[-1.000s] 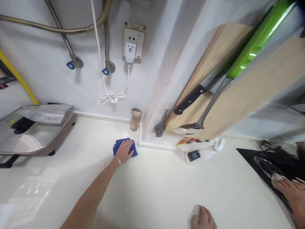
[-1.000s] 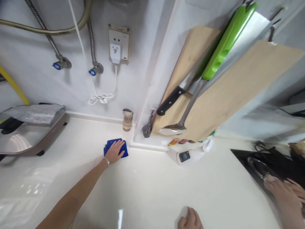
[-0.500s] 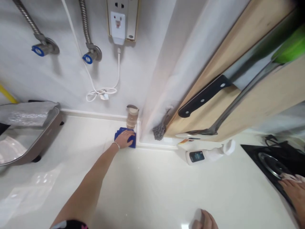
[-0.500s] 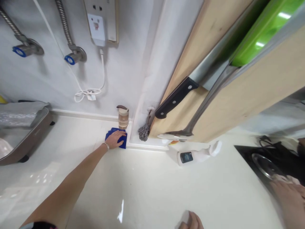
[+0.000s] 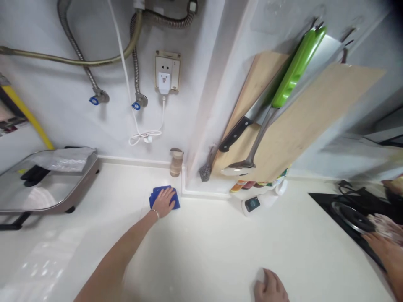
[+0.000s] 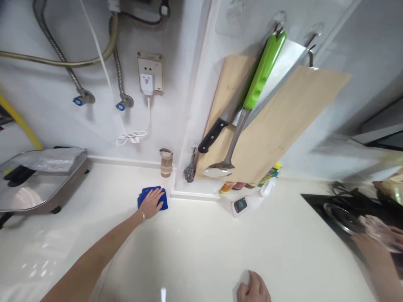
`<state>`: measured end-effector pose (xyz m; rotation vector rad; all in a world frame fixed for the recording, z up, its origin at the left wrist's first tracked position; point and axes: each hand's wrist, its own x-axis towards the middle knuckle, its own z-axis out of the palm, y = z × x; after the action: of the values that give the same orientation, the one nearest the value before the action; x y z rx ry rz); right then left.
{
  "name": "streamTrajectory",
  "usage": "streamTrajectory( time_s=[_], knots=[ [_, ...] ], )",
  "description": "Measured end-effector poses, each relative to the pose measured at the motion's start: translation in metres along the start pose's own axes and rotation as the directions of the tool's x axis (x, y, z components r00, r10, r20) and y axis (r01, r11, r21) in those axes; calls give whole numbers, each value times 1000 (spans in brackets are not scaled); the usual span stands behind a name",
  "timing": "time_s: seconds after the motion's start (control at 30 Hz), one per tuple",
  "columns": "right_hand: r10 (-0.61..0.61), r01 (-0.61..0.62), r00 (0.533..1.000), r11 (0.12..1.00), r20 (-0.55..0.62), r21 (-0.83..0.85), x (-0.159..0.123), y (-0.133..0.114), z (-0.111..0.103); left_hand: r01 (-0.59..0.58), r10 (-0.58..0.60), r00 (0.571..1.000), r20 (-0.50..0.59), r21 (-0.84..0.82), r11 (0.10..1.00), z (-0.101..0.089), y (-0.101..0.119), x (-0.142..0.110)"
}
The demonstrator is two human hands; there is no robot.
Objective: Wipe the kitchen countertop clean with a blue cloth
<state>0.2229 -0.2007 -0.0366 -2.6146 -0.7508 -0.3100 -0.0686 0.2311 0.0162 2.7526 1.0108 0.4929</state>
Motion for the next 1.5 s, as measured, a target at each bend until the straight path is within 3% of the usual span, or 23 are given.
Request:
streamTrajectory(
  time_s=[0.13, 0.3, 0.47, 0.6, 0.7, 0.8, 0.9, 0.97, 1.0, 1.07, 1.13, 1.2, 1.37, 1.5],
  knots=[
    [-14, 14, 999, 1000, -32, 11, -1, -10, -9, -29, 29, 999, -25, -6, 1000, -6, 25, -60],
    [-77, 76, 996, 997, -37, -19, -3, -6, -19, -144, 151, 983, 108, -69, 987, -36, 51, -155],
    [-126, 125, 985, 992, -120, -8, -6, 11, -7, -27, 46, 974, 220, -91, 996, -73, 61, -249],
    [-116, 116, 982, 993, -150, -10, -9, 13, -4, 84, -72, 970, 230, -43, 996, -94, 38, -306],
    [-113, 111, 985, 994, -133, -23, -9, 9, -8, 276, -278, 954, 109, 42, 960, -109, -8, -332],
    [-120, 117, 986, 993, -116, -35, -8, 5, -11, 529, -524, 849, -71, 112, 841, -128, -66, -347],
    [-133, 130, 985, 991, -113, -35, -8, 3, -12, 757, -726, 652, -218, 139, 638, -148, -116, -352],
    [-145, 143, 983, 989, -114, -31, -8, 3, -11, 871, -831, 491, -260, 143, 470, -158, -136, -349],
    [-144, 141, 983, 990, -116, -29, -8, 3, -11, 902, -861, 432, -270, 147, 406, -160, -141, -347],
    [-131, 129, 985, 991, -113, -19, -8, 2, -10, 924, -886, 378, -269, 164, 345, -162, -143, -339],
    [-110, 109, 988, 994, -109, -10, -8, 0, -9, 915, -882, 396, -257, 186, 357, -159, -135, -329],
    [-91, 91, 990, 996, -106, -6, -8, -1, -8, 887, -856, 456, -246, 202, 415, -150, -120, -318],
    [-76, 76, 995, 997, -64, -11, -7, -5, -7, 709, -676, 705, -215, 185, 680, -106, -60, -269],
    [-57, 56, 996, 998, -70, -20, -5, -5, -6, 426, -409, 903, -133, 151, 892, -62, 5, -205]
  ],
)
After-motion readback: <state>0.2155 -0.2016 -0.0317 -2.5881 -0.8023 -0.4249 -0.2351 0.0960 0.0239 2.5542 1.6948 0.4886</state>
